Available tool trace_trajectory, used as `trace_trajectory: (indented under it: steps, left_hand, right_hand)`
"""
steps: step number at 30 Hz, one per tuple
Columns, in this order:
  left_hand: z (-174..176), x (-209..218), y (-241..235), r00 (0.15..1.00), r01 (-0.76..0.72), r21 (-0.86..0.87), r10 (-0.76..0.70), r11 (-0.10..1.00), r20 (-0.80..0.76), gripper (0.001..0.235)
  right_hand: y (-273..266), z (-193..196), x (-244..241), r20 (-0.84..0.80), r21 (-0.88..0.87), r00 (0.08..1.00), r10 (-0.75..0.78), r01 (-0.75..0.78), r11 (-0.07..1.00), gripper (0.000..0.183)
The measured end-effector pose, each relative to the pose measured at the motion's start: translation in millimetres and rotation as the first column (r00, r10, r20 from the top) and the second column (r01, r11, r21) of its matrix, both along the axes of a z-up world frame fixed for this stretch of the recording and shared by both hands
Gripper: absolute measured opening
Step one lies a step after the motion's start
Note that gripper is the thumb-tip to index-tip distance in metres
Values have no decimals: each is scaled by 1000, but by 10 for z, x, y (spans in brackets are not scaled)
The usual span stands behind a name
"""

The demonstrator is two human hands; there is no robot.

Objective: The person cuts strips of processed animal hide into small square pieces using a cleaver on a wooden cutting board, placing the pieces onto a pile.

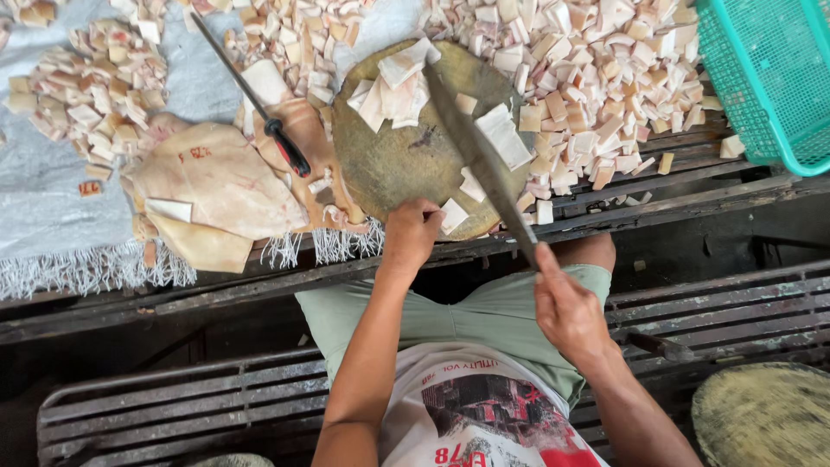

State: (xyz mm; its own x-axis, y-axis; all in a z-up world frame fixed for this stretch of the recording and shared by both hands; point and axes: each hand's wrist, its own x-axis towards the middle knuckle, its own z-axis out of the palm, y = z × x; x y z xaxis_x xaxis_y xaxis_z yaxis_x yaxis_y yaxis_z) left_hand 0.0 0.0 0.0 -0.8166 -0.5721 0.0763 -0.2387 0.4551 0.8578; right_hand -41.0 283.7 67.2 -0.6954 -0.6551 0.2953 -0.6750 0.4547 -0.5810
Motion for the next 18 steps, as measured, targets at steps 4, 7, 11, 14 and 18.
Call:
trace_trajectory:
  steps: [4,7,11,14,18]
  left_hand:
    - [26,85,-111,1000,26,73,-26,997,-5,13]
    - [61,169,-165,994,34,142,-47,989,95,15]
    - [122,164,-276,993,60,39,-63,997,99,19]
    - [149,-74,-388,998,17,113,-24,993,55,22]
    - [112,-875,-410,967,143,-243,-188,959,-174,28]
  right_hand:
    - [-50,-15,68,-115,-113,993,25,-38,993,63]
    - [-188,-135,133,35,359,995,95,-101,928,72]
    - [-142,-174,27,221,192,975,33,-77,978,70]
    - [-34,-132,-74,472,133,875,-105,47,990,68]
    - [20,-104,-211,480,-96,865,-146,217,971,61]
